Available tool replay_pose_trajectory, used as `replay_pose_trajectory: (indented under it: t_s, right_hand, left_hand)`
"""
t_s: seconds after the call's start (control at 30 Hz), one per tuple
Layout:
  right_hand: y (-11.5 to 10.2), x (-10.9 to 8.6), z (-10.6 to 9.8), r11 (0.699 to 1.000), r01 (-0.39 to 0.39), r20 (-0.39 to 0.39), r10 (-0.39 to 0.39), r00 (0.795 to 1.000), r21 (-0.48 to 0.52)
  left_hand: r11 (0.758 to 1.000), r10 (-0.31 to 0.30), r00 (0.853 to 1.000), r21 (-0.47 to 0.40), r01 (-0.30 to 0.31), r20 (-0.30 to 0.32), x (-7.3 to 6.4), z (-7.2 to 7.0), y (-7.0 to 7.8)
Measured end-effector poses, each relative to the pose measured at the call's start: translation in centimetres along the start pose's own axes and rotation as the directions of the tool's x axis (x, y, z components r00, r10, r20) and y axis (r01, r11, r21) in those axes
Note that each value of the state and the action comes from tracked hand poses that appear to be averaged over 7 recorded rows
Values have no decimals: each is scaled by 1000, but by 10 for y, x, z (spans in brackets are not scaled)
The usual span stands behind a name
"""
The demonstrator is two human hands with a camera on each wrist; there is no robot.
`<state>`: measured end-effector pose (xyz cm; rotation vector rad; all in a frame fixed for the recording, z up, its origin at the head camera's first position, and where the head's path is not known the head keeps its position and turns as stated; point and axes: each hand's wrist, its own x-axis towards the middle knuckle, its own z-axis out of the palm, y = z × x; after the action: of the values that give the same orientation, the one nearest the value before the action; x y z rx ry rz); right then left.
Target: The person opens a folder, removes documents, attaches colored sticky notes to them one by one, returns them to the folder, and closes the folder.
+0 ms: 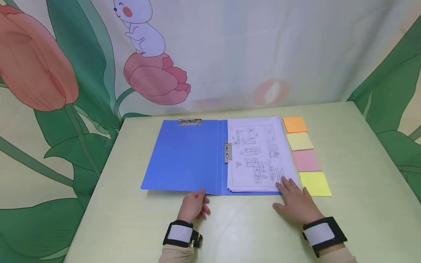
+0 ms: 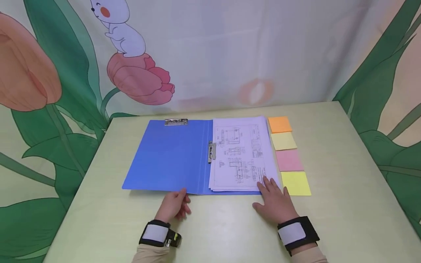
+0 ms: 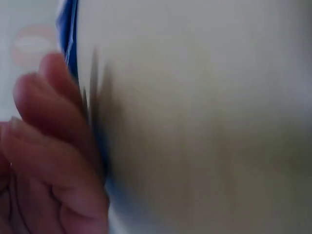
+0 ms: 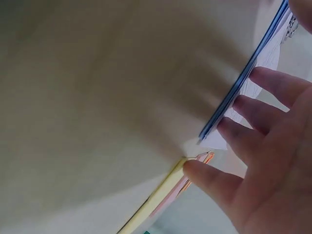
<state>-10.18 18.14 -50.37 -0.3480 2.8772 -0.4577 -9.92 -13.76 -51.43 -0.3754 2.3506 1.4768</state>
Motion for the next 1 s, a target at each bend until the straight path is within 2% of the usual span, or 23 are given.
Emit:
replay_pose_trajectory:
  t_s: [0.07, 0.13, 0.2, 0.27, 0.3, 0.33, 0.37, 0.4, 0.47, 0.53, 0.6, 0.67, 0.73, 0.83, 0.87, 1.0]
  right_hand:
    - [1, 1, -4, 1000, -8, 7, 7, 1000, 7]
    - [1, 3, -7, 1000, -15, 15, 14, 1000, 23]
    - [0, 6, -9, 999, -29, 21, 28, 999, 44]
    - [-1, 8, -10, 998, -37, 16, 36, 999, 55]
    - [-1, 8, -10, 998, -39, 9, 38, 999, 54]
    - [-2, 8, -10, 998, -40, -1, 40, 999, 48]
    - [-2, 7, -9, 999, -40, -14, 40, 999, 36]
    - [-3, 6, -8, 999, -36, -31, 36, 999, 17]
    - [-3, 2, -4, 999, -26, -63, 24, 998, -28]
    - [-4, -2, 1, 998, -16, -93, 10, 996, -60]
    - [-4, -3, 7, 997, -4, -115, -4, 993, -72]
    - [-4, -2, 10, 998, -2, -119, -5, 993, -66]
    - [-3, 0, 11, 998, -6, -123, -2, 992, -63]
    - [3, 3, 9, 998, -15, -130, 7, 991, -58]
    - [3, 3, 8, 998, -16, -130, 9, 992, -58]
    - [2, 4, 7, 999, -12, -139, 4, 990, -52]
  left_hand:
    - [987, 18, 999, 161, -24, 40, 0, -6, 8]
    - [942, 87, 994, 320, -104, 67, 2, -12, 24]
    - [865, 211, 974, 449, -226, 82, 10, -17, 43]
    - [767, 331, 941, 561, -313, 72, 26, -18, 61]
    - [718, 378, 924, 611, -333, 59, 37, -18, 68]
    - [682, 407, 912, 650, -335, 43, 49, -16, 73]
    - [656, 418, 908, 681, -325, 31, 61, -14, 75]
    - [649, 402, 915, 700, -299, 18, 72, -10, 77]
    - [651, 336, 942, 721, -238, 7, 91, -2, 76]
    - [674, 243, 970, 720, -168, 0, 103, 7, 75]
    - [698, 170, 985, 706, -118, -4, 108, 14, 74]
    - [712, 127, 992, 698, -80, -16, 109, 17, 75]
    - [726, 115, 992, 686, -53, -45, 113, 21, 77]
    - [711, 125, 989, 703, -38, -74, 126, 28, 78]
    - [714, 115, 991, 700, -31, -73, 128, 29, 79]
    - [771, 68, 997, 636, -26, -41, 126, 17, 92]
